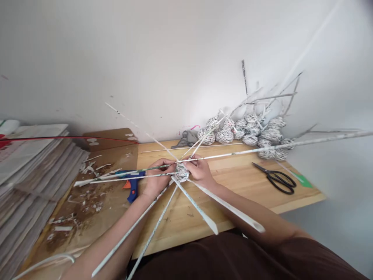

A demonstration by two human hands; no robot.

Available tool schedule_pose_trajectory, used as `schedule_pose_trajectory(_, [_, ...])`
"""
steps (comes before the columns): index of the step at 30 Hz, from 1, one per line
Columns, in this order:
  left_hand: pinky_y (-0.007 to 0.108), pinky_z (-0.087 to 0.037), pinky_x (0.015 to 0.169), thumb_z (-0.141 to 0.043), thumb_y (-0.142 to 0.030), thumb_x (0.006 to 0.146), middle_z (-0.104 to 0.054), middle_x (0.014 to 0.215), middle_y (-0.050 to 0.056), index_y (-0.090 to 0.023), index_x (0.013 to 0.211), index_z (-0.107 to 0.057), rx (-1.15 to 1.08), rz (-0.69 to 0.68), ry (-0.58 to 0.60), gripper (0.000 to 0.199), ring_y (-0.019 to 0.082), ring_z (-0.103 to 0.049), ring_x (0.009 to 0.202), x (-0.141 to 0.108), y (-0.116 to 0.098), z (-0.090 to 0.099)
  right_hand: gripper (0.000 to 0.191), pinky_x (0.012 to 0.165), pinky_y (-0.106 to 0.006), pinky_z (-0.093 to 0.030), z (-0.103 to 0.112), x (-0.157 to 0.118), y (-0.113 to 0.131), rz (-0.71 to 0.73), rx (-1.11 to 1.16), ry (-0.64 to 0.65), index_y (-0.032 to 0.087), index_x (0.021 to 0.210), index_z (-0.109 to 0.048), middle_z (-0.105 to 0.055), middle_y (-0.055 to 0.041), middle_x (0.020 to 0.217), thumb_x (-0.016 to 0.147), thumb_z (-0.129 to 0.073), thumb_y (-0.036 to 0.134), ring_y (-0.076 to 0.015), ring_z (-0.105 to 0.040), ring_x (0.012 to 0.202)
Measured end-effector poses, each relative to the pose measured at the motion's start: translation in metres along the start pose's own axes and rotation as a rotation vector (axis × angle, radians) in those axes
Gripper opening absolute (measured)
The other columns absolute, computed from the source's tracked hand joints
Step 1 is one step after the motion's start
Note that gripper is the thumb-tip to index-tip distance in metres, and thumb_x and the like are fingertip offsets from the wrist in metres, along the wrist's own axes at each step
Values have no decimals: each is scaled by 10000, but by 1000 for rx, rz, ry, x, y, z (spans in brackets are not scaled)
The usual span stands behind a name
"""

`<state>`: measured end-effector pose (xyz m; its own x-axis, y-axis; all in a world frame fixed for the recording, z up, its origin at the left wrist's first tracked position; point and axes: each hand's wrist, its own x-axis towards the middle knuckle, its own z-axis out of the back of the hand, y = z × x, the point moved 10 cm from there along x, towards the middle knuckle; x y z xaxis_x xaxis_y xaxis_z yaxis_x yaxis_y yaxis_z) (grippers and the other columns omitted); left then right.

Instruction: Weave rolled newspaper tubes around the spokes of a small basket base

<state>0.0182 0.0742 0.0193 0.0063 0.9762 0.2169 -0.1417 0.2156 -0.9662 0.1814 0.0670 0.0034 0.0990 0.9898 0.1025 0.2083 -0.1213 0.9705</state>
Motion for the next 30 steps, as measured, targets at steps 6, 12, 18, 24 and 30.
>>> schedule_pose_trajectory(6, [235,-509,632,-688,-268,728,-744,805,39,-186,813,-737,40,-17,29,128,160,-665,701,-1,0,-3,356,555,-276,-435,-7,-5,-13,-133,81,-5,163,719,-654,-628,-8,628,581,-840,435,-133,-555,564])
schedule_pose_trajectory(12, [246,-522,641,-687,-278,720,-746,759,46,-169,768,-741,28,-21,19,131,164,-673,686,-3,-5,-6,455,515,-283,-442,-3,-3,-14,-148,108,-80,173,675,-605,-619,-8,584,488,-877,487,-139,-554,524])
schedule_pose_trajectory(18, [255,-527,678,-669,-282,745,-748,785,62,-163,788,-746,11,-61,43,148,165,-679,714,-4,-10,-9,423,517,-289,-461,0,-2,-8,-99,32,-90,178,659,-599,-608,-13,581,548,-832,514,-151,-571,541])
schedule_pose_trajectory(24, [259,-523,664,-662,-265,747,-747,816,67,-159,811,-737,-1,-20,52,145,166,-671,715,-3,-3,-10,383,516,-280,-456,1,-4,-8,-113,45,-116,187,697,-594,-618,2,603,552,-833,449,-144,-572,546])
schedule_pose_trajectory(30, [258,-515,691,-676,-271,740,-743,795,57,-166,779,-735,7,-23,51,127,160,-664,719,-6,-7,-12,383,533,-263,-443,1,-5,-11,-122,52,-113,173,694,-587,-611,13,603,541,-848,408,-131,-563,560])
